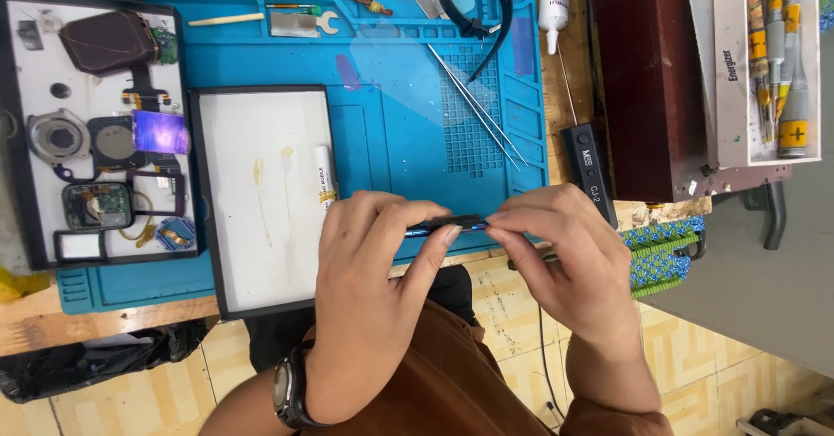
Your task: The person works on a blue smartphone placed on a blue work mat. They use a small metal tool to pry and separate the phone's casing, then apply a liquid from a small bottle along the device's edges. The person continues to manipulate the phone's frame and components with their hands and the tool throughout the process.
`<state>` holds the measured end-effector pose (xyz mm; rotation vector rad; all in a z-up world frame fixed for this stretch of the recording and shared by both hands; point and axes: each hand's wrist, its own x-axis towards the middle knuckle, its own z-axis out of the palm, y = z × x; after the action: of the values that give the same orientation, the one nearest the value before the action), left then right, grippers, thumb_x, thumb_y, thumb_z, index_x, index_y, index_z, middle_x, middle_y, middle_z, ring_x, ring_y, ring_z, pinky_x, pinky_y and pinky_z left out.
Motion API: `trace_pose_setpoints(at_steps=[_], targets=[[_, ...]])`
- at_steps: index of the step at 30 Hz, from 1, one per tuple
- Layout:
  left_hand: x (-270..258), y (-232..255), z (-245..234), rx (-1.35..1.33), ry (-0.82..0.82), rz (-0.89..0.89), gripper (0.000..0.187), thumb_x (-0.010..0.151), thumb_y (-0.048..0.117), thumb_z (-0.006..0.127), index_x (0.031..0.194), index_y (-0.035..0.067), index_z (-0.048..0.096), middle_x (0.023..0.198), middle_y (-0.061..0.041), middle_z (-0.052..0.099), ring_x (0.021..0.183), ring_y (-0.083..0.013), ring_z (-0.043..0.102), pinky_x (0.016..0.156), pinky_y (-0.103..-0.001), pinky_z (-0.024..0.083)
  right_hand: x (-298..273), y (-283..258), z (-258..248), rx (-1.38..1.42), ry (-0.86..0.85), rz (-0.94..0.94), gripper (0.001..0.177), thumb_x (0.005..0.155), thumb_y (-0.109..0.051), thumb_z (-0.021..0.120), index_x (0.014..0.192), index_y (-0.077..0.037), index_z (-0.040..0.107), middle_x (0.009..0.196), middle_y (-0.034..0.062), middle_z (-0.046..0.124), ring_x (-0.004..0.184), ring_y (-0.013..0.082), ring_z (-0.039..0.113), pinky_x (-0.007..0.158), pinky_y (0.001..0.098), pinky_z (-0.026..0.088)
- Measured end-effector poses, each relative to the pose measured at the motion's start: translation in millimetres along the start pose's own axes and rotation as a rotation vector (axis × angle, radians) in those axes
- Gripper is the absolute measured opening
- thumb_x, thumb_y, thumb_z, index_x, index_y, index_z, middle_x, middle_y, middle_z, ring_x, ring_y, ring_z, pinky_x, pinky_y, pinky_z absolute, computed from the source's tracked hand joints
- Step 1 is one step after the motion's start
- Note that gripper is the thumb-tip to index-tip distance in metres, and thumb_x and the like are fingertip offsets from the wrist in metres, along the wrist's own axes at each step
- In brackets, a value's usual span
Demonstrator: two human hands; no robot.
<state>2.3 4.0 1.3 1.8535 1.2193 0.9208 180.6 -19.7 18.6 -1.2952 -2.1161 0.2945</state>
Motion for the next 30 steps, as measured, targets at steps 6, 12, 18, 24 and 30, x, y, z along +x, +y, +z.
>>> trace_pose_setpoints(at_steps=[6,12,18,24,30], targets=[[-1.4,1.7,2.4,-0.036,0.043,-0.012,0.012,0.092,0.023,0.054,0.092,0.014,0.061,0.087,-0.001,0.054,0.085,-0.0211,0.049,0.077,-0.034,0.038,7.4,-1.5,-3.7,0.071,-0.024,0.031,0.008,0.085,-0.003,0.063,0.092,0.0,0.059,0.086,0.0122,0.063,0.081,0.0227,0.063,0.073,0.0308,0.052],[-3.4,1.4,4.9,-0.085,0.048,-0.06,0.014,0.091,0.026,0.052,0.091,0.015,0.061,0.09,0.001,0.057,0.091,-0.0198,0.049,0.083,-0.033,0.038,5.4,1.1,-3.4,0.097,-0.01,0.011,0.015,0.083,-0.003,0.066,0.095,-0.002,0.057,0.089,0.0116,0.064,0.083,0.0219,0.065,0.077,0.0305,0.054],[-2.6,7.0,-8.4,-0.193,0.062,-0.121,0.016,0.092,0.028,0.05,0.092,0.014,0.058,0.092,0.0,0.059,0.093,-0.0185,0.054,0.084,-0.032,0.042,1.6,4.6,-3.6,0.13,-0.017,0.035,0.018,0.084,-0.006,0.065,0.098,-0.004,0.054,0.091,0.0087,0.062,0.084,0.0202,0.063,0.078,0.03,0.052],[19.0,-8.9,-48.4,-0.242,-0.023,-0.219,0.017,0.086,0.024,0.06,0.094,0.01,0.064,0.093,-0.003,0.061,0.093,-0.0156,0.061,0.085,-0.027,0.048,-7.3,11.3,2.4,0.252,-0.047,0.256,0.041,0.079,-0.014,0.068,0.114,-0.007,0.048,0.096,0.0051,0.07,0.093,0.0138,0.069,0.086,0.0271,0.054],[89.1,-32.5,-93.3,0.247,0.128,-0.077,0.01,0.084,0.013,0.069,0.093,0.009,0.067,0.084,-0.004,0.069,0.076,-0.0141,0.064,0.07,-0.027,0.053,-7.5,8.8,-4.0,0.18,-0.123,0.21,0.052,0.084,-0.016,0.063,0.131,-0.011,0.043,0.099,0.0026,0.067,0.096,0.0171,0.065,0.093,0.0356,0.049]])
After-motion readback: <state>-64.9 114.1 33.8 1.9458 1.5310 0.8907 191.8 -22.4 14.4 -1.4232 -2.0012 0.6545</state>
